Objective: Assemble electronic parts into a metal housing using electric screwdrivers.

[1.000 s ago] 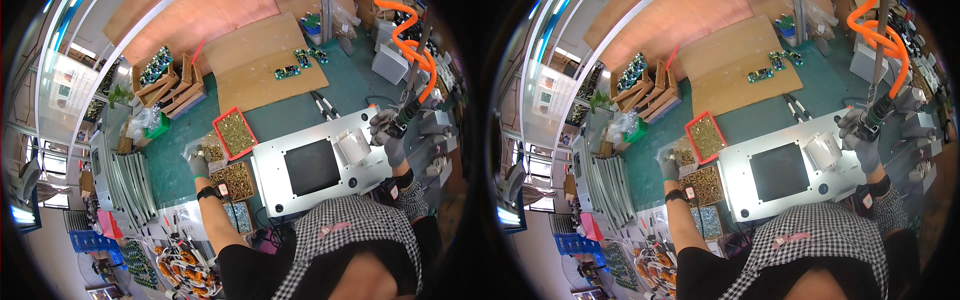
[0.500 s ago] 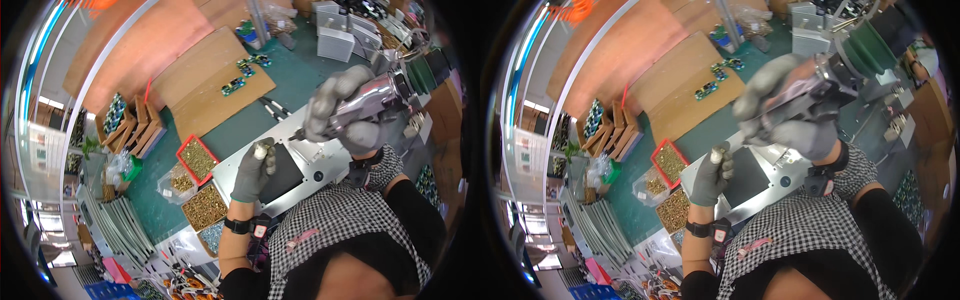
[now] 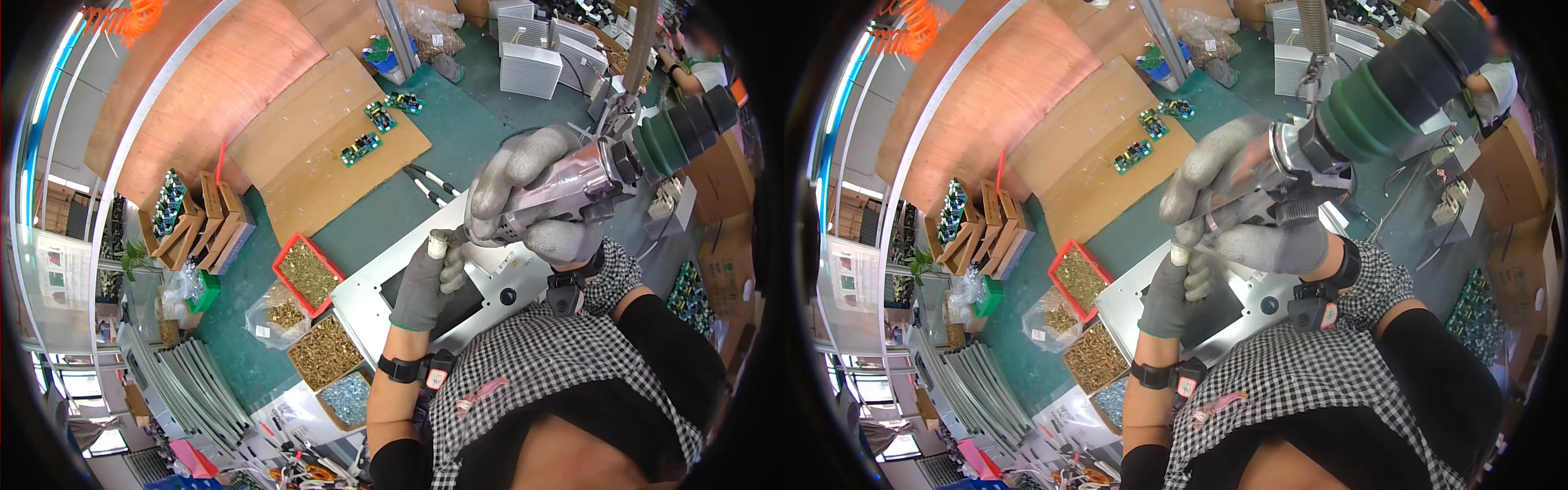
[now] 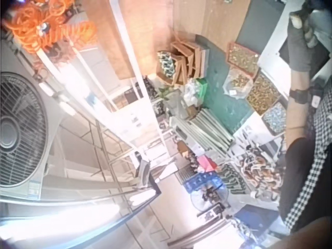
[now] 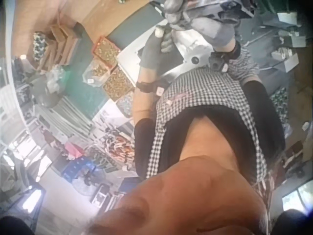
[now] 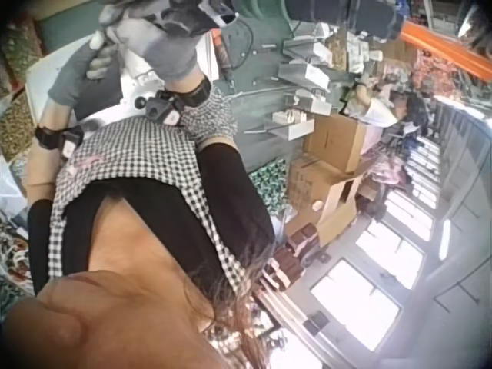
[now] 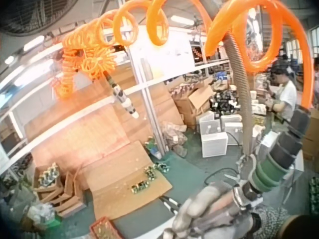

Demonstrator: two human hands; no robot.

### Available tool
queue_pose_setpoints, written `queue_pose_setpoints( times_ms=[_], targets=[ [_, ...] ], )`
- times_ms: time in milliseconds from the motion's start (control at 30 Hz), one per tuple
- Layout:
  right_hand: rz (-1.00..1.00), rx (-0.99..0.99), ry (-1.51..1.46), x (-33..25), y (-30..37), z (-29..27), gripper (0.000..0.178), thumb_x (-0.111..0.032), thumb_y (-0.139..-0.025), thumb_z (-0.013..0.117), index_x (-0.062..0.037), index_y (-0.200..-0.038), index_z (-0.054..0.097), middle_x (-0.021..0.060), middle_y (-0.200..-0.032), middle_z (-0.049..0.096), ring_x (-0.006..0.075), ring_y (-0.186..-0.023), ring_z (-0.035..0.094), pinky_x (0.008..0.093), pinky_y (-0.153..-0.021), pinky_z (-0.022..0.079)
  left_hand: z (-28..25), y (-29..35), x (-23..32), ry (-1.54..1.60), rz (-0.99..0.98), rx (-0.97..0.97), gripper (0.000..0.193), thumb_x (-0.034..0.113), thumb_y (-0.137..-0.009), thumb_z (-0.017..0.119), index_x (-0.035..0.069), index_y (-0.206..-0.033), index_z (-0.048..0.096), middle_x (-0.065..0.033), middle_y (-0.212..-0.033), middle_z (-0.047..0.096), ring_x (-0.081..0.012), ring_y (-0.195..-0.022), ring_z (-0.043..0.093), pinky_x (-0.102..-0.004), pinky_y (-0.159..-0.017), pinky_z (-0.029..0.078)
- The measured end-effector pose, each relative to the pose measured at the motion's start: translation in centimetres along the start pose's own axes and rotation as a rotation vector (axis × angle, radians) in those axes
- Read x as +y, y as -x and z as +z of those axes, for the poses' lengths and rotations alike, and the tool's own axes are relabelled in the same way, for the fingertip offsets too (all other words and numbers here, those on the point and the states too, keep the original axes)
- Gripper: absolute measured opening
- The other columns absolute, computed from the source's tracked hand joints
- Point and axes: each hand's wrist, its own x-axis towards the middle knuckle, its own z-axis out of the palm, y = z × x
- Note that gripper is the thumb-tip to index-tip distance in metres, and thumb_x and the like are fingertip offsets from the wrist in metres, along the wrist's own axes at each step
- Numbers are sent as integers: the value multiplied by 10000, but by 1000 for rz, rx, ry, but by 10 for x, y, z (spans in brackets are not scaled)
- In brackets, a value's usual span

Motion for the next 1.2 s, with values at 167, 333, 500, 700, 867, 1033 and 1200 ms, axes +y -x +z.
queue_pose_setpoints(
  times_ms=[167,333,500,700,867,1033,1200],
  targets=[
    [85,-27,-44,2,-2,-14,419,-22,-743,668,14,-1115,477,212,-935,588,275,-792,629,355,-667,536,-7,-1,-2,-110,3,-15,526,524,-783,628,51,-975,504,25,-700,408,-34,-486,300,-176,-414,265],
    [110,-2,-54,7,-2,-18,420,-36,-740,678,23,-1106,479,214,-937,586,262,-774,627,341,-649,531,-5,-3,12,-307,21,75,556,513,-802,614,16,-1024,499,15,-689,427,-50,-499,351,-194,-429,300],
    [156,63,312,12,5,-42,413,-11,-739,665,18,-1104,475,187,-954,584,209,-760,602,288,-596,494,-6,3,-7,-1110,247,211,876,443,-733,702,-52,-1318,280,-25,-766,519,-111,-678,520,-278,-620,455],
    [341,169,181,19,18,-60,415,90,-699,564,-35,-1084,475,102,-1001,582,169,-897,583,304,-786,497,2,-5,-51,-1521,399,268,952,473,-623,764,0,-1313,308,-123,-785,604,-287,-696,628,-338,-607,502],
    [391,245,339,19,33,-71,450,-79,-743,707,-44,-1121,466,175,-982,574,200,-845,604,305,-702,526,9,2,-33,-1553,270,189,899,427,-632,765,-78,-1254,356,-154,-788,618,-295,-668,637,-359,-562,513],
    [432,171,486,18,29,-73,393,-148,-754,671,-12,-1064,471,161,-953,585,231,-875,610,340,-743,526,7,3,-28,-1586,354,150,901,368,-647,764,-91,-1287,327,-151,-803,634,-286,-678,643,-341,-564,512],
    [528,117,353,18,33,-76,382,-27,-735,600,-18,-1099,483,109,-1053,561,186,-1022,539,301,-860,455,9,0,-28,-1498,219,147,894,328,-653,768,-84,-1301,310,-115,-784,653,-246,-671,650,-315,-575,511]
  ],
)
